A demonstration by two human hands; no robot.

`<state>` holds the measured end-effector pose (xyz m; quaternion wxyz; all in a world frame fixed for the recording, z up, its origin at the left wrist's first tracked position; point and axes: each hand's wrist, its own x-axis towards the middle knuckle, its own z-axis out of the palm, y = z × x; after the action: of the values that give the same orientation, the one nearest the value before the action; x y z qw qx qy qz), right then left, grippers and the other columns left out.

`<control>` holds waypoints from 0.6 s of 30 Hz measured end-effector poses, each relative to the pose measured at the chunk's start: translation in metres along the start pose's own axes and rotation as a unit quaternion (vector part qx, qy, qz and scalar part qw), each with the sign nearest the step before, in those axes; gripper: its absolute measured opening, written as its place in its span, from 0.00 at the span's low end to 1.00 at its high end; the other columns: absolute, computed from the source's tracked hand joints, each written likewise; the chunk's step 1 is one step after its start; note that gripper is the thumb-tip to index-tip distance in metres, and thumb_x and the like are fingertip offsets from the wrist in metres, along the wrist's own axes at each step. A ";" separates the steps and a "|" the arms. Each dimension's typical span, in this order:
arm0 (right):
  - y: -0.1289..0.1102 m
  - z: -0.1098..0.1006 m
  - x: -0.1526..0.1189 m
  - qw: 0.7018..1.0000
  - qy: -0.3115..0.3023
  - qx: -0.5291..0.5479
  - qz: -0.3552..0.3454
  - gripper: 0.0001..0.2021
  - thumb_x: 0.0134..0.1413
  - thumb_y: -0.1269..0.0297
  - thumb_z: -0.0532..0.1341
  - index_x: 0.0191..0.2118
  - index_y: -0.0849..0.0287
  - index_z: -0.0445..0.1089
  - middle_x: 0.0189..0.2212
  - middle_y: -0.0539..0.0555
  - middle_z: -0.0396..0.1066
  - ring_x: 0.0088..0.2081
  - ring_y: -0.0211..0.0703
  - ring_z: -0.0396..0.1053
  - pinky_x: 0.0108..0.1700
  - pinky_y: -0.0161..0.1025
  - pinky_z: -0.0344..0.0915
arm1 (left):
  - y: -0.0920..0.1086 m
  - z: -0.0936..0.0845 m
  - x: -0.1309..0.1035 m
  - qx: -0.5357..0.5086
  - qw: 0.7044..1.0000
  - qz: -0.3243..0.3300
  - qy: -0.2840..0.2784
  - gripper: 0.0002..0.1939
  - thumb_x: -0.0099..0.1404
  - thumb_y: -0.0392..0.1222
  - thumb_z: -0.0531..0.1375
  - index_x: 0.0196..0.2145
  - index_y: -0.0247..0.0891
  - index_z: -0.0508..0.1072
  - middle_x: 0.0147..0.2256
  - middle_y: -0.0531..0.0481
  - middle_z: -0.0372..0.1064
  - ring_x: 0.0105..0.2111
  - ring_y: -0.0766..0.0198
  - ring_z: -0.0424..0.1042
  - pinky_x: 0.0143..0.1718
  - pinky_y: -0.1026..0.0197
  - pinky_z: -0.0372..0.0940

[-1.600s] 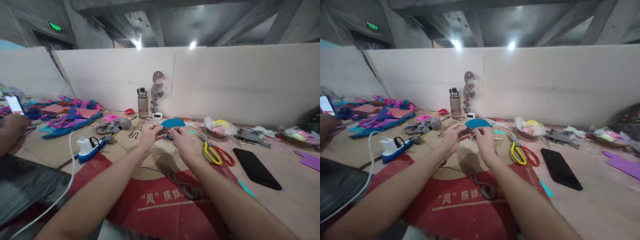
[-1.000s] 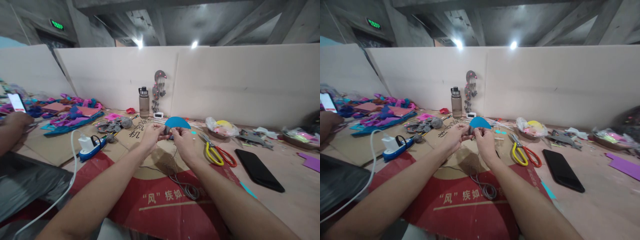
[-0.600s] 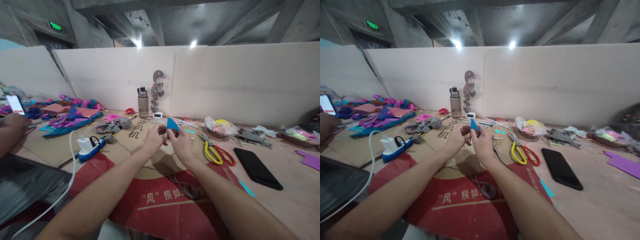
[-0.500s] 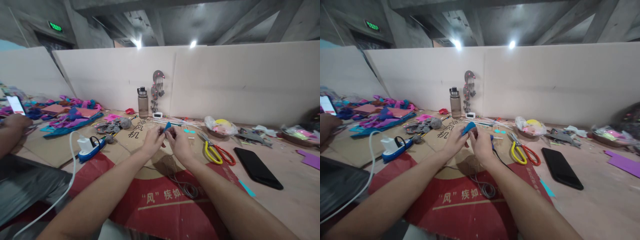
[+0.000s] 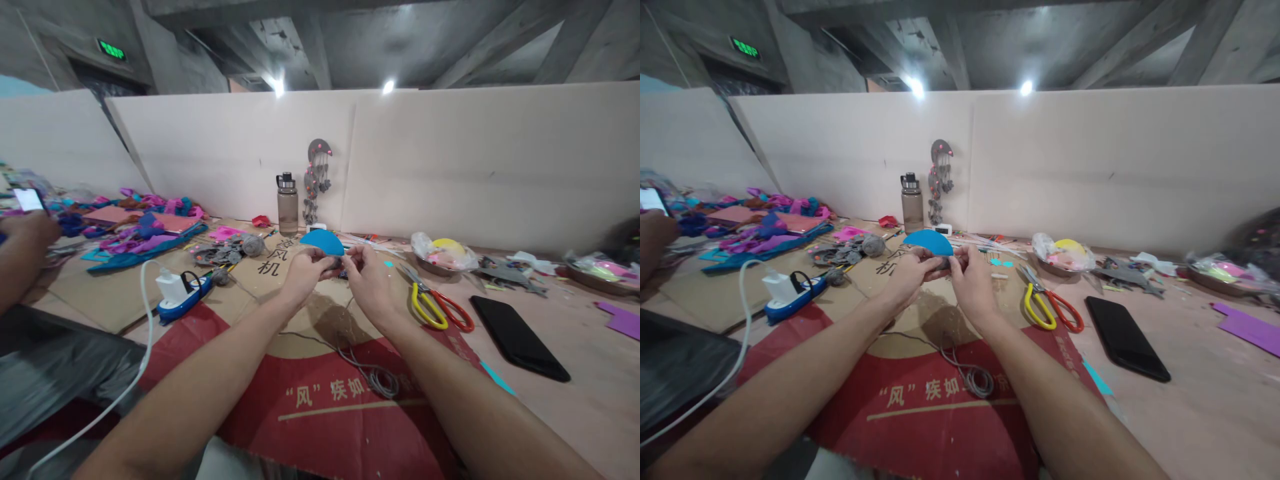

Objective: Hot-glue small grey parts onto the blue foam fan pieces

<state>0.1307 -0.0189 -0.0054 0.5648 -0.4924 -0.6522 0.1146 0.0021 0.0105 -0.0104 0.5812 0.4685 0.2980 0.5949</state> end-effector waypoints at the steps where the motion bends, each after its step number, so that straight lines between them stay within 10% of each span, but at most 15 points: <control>1: 0.000 0.000 0.000 1.000 0.001 0.005 0.005 0.06 0.54 0.61 0.55 0.36 0.58 0.63 0.27 0.49 0.67 0.27 0.38 0.62 0.31 0.36 0.57 | 0.001 0.000 0.000 -0.002 1.000 -0.005 -0.002 0.09 0.51 0.32 0.65 0.26 0.35 0.65 0.26 0.52 0.70 0.30 0.65 0.74 0.42 0.54 0.72; 18: -0.003 -0.005 0.006 0.998 -0.019 0.043 0.032 0.09 0.53 0.60 0.55 0.29 0.59 0.66 0.25 0.49 0.67 0.27 0.38 0.61 0.32 0.36 0.57 | 0.012 0.003 -0.007 -0.007 1.000 -0.016 -0.001 0.08 0.54 0.32 0.60 0.27 0.35 0.62 0.25 0.52 0.69 0.26 0.67 0.74 0.38 0.55 0.73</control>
<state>0.1339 -0.0182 0.0023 0.5690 -0.4859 -0.6412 0.1703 -0.0005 0.0011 -0.0001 0.5945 0.4599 0.3008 0.5870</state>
